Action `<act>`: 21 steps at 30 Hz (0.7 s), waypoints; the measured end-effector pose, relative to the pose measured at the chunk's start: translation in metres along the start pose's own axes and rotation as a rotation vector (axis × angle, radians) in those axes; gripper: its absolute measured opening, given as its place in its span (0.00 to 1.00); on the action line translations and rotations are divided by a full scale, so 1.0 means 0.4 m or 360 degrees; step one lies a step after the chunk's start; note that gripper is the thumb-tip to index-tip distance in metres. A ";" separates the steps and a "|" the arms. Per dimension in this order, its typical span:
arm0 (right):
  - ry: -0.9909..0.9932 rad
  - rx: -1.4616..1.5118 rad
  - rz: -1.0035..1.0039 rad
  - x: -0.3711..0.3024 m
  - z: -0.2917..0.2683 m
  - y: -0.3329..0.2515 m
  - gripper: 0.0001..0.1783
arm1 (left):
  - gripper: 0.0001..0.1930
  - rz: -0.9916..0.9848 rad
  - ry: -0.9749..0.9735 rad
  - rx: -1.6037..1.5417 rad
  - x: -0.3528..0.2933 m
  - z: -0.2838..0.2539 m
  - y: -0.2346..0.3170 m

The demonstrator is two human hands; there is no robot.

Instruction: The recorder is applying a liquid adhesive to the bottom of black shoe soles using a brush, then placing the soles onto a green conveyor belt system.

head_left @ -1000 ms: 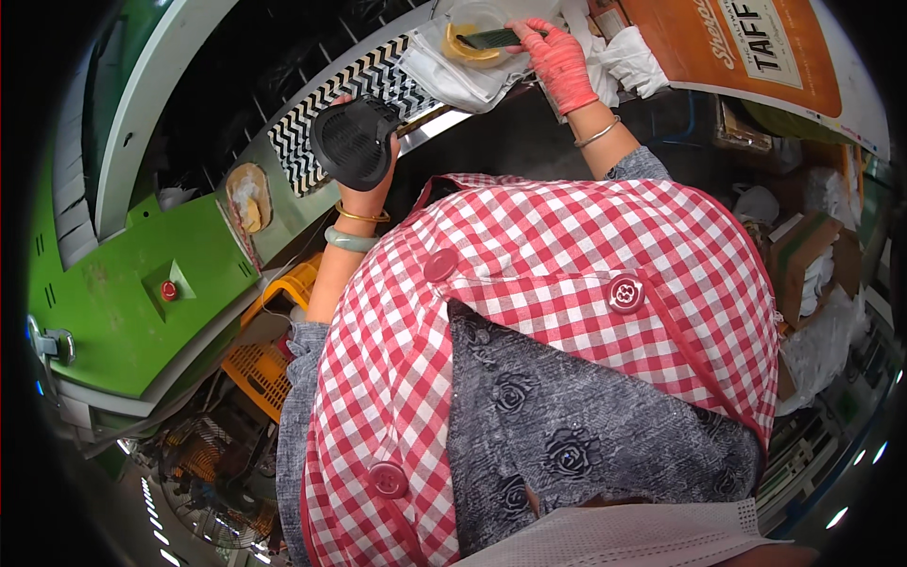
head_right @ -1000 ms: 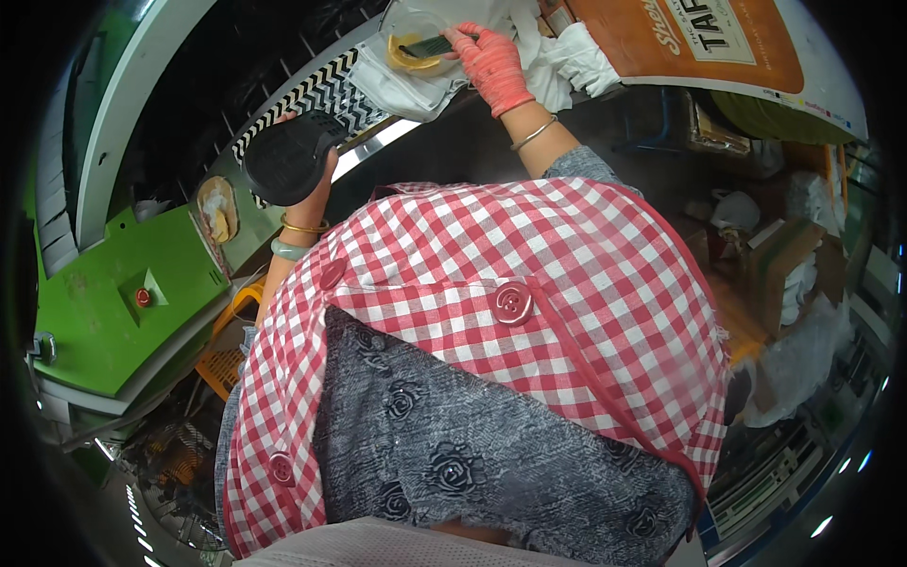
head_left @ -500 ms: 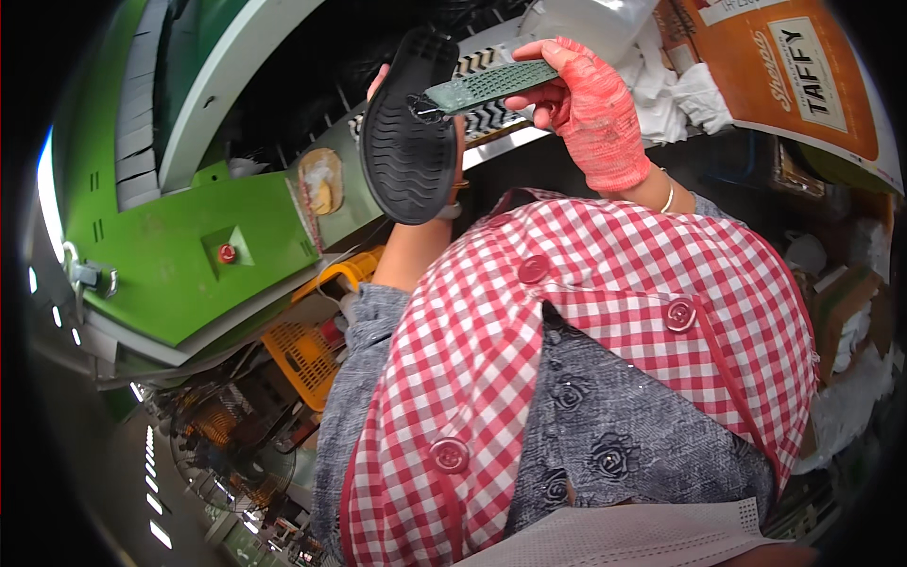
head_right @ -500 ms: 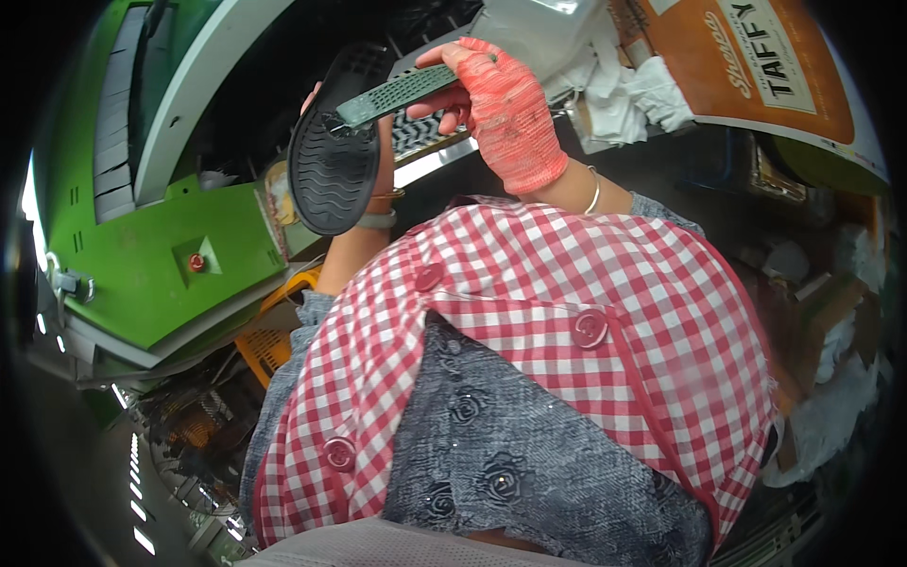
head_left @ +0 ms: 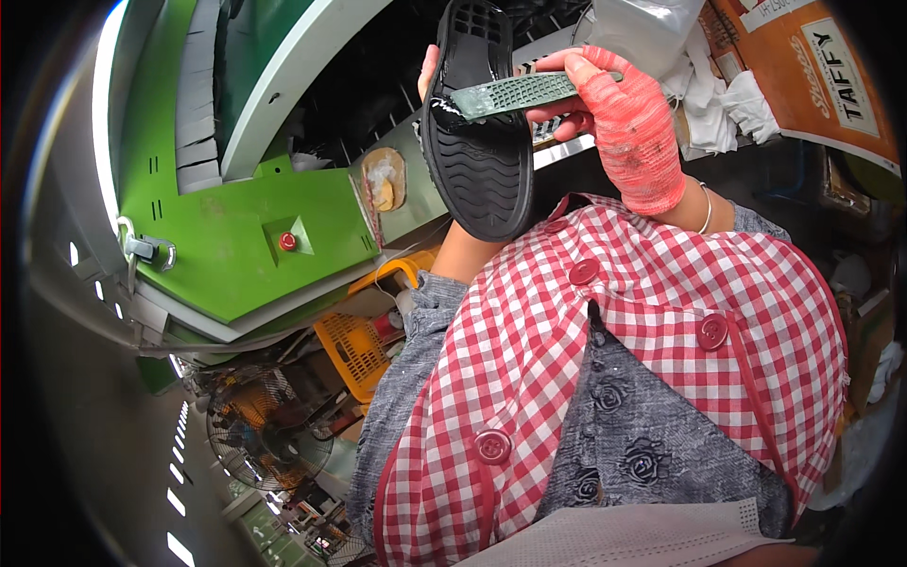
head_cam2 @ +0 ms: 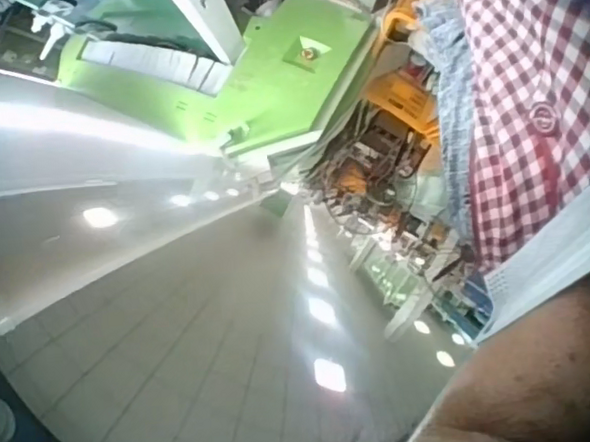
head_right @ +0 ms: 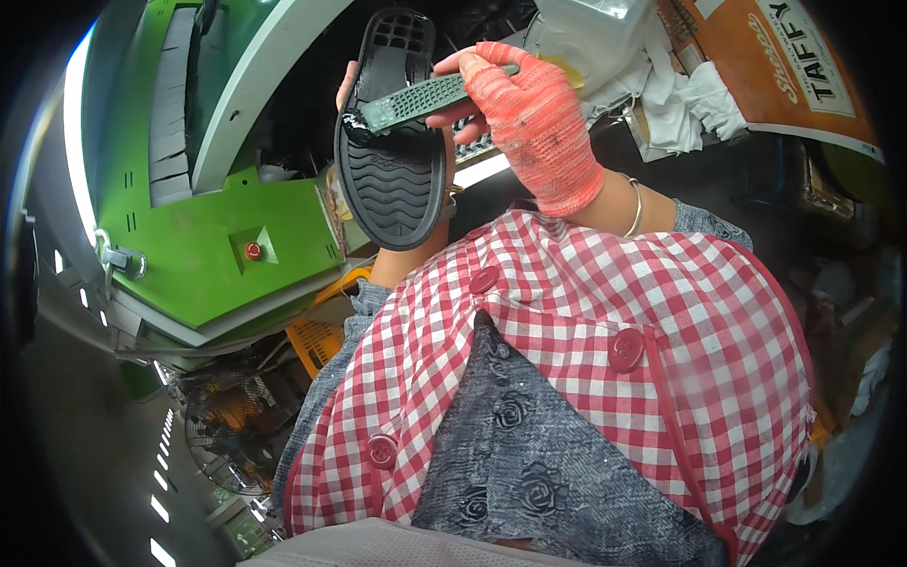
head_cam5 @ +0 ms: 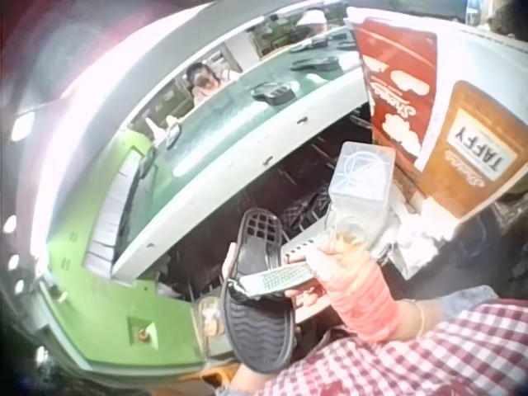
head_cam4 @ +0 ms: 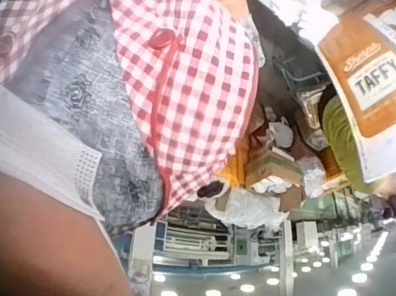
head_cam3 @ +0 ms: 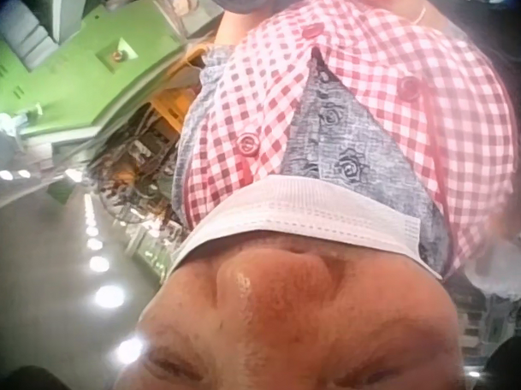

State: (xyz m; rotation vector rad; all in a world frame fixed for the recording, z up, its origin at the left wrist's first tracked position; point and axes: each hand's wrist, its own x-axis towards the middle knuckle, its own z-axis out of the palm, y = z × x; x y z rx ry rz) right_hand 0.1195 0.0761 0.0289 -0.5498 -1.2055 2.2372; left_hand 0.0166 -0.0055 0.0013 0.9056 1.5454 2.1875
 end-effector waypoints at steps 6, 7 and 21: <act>0.0091 -0.0137 -0.0130 0.014 -0.007 0.008 0.13 | 0.37 0.0226 -0.0126 0.0604 -0.011 -0.010 0.017; 0.0141 -0.0175 -0.0138 0.015 -0.008 0.006 0.13 | 0.37 0.0237 -0.0145 0.0603 -0.014 -0.015 0.005; 0.0250 -0.0175 -0.0356 0.036 -0.044 -0.041 0.12 | 0.32 0.0618 -0.0181 0.1180 -0.036 0.052 0.051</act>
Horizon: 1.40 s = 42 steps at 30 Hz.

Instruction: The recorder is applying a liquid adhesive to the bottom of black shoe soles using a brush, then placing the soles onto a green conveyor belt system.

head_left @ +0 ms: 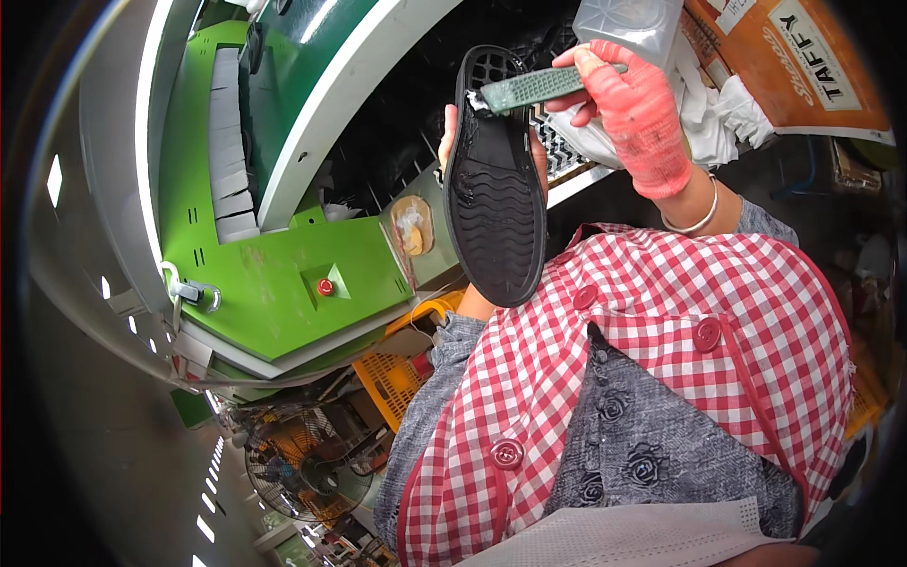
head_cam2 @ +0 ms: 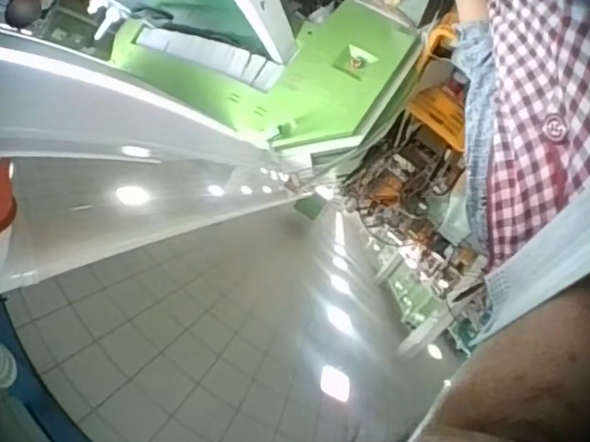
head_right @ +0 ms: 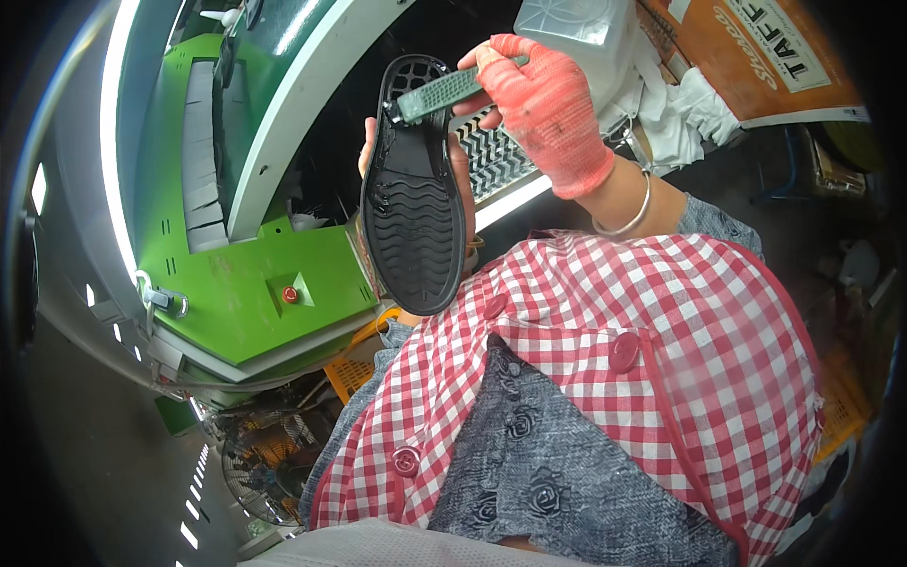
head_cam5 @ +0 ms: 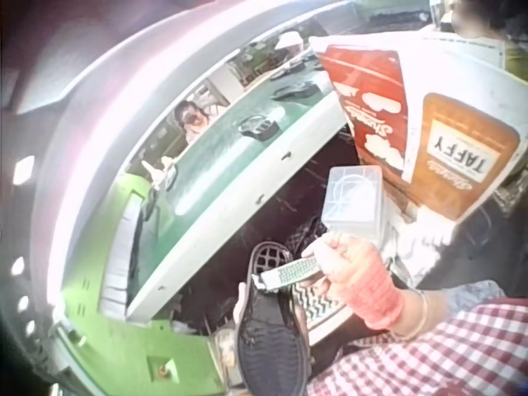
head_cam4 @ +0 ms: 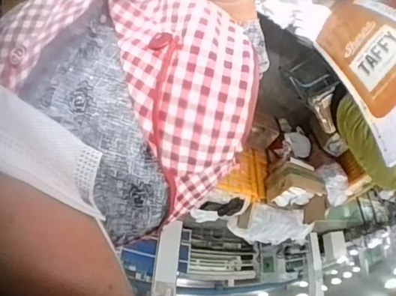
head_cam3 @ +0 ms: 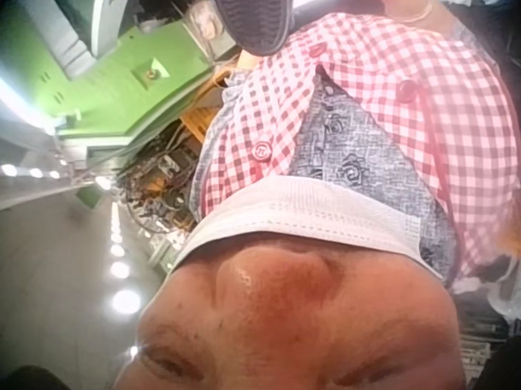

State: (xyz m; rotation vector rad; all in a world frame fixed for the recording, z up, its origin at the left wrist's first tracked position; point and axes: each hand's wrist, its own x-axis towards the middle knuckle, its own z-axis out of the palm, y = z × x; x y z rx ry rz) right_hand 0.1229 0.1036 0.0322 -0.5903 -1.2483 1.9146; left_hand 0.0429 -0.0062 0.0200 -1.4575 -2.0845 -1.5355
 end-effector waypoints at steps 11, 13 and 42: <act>-0.0246 0.0103 0.0435 -0.077 0.041 -0.046 0.12 | 0.27 -0.0807 -0.0005 -0.1590 0.007 -0.019 -0.050; -0.0255 0.0080 0.0477 -0.083 0.052 -0.047 0.11 | 0.24 -0.0785 0.0029 -0.1500 0.006 -0.015 -0.059; -0.1126 -0.0748 -0.0747 0.050 0.009 -0.024 0.11 | 0.25 -0.0535 -0.1110 -0.0976 -0.049 -0.033 -0.065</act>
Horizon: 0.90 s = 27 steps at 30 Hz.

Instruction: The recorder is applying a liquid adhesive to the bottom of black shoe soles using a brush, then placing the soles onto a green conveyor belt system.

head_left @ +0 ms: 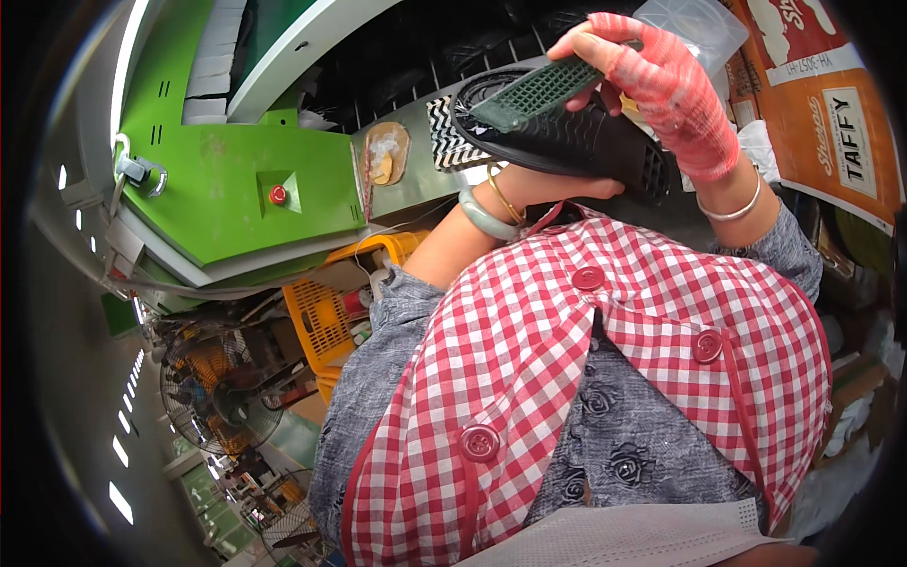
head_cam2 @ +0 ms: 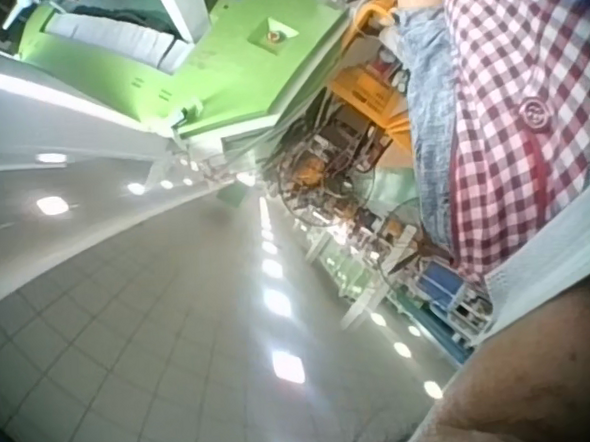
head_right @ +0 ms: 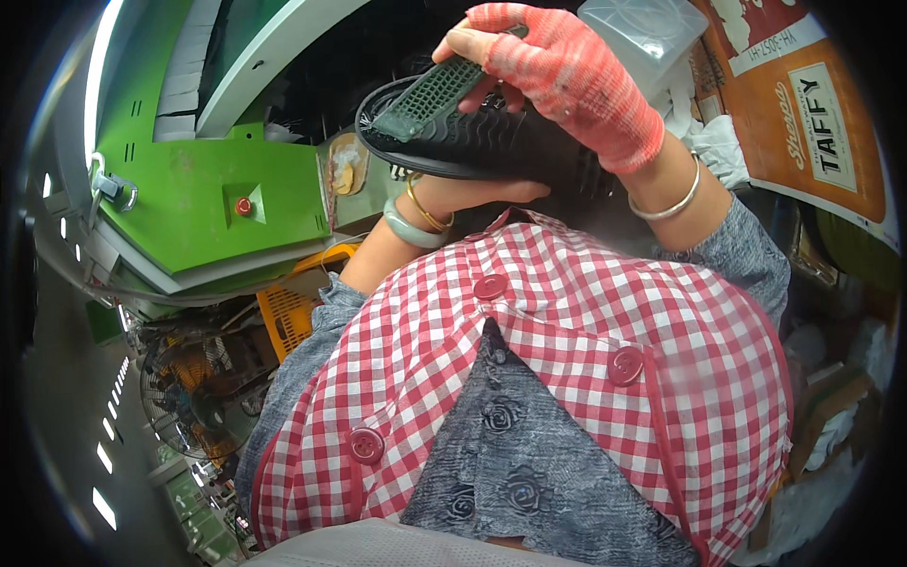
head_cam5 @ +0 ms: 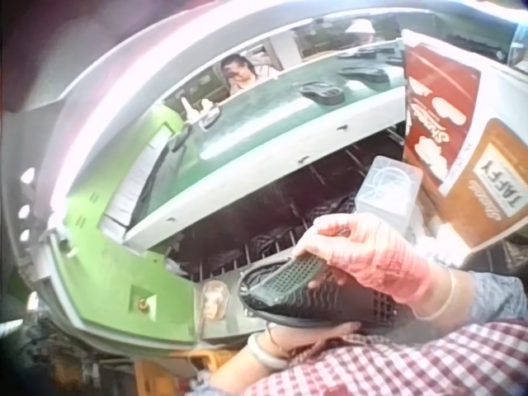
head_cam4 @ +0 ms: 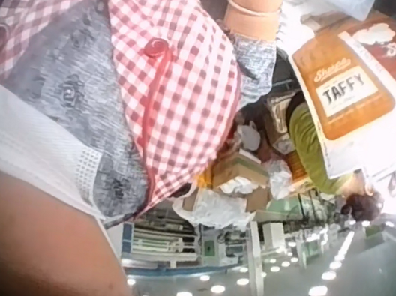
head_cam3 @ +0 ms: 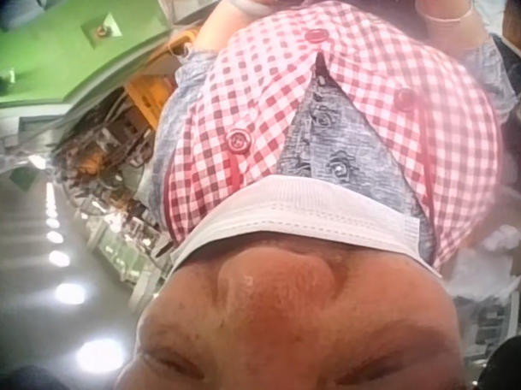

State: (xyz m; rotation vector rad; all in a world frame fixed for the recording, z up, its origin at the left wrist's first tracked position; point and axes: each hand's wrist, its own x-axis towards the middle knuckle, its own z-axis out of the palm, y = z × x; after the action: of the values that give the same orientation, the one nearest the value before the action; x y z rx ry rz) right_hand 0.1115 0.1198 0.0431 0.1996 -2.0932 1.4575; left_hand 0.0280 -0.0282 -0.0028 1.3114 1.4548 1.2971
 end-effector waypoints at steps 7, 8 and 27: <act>-0.0090 0.0842 0.1062 0.044 -0.027 -0.038 0.09 | 0.25 -0.0060 -0.0169 -0.0256 -0.006 -0.034 0.003; -0.0142 0.0682 0.1112 0.045 -0.031 -0.039 0.09 | 0.25 -0.0112 -0.0220 -0.0362 -0.007 -0.038 0.002; -0.0202 0.1083 0.1233 0.004 -0.111 -0.031 0.09 | 0.32 -0.0331 -0.0333 -0.0883 0.008 -0.073 -0.033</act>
State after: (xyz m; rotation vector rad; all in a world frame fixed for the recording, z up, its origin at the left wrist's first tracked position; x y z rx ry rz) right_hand 0.1319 0.1552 0.0647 -0.3144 -1.7483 2.6496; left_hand -0.0034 -0.0298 -0.0103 0.8707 0.9602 1.2608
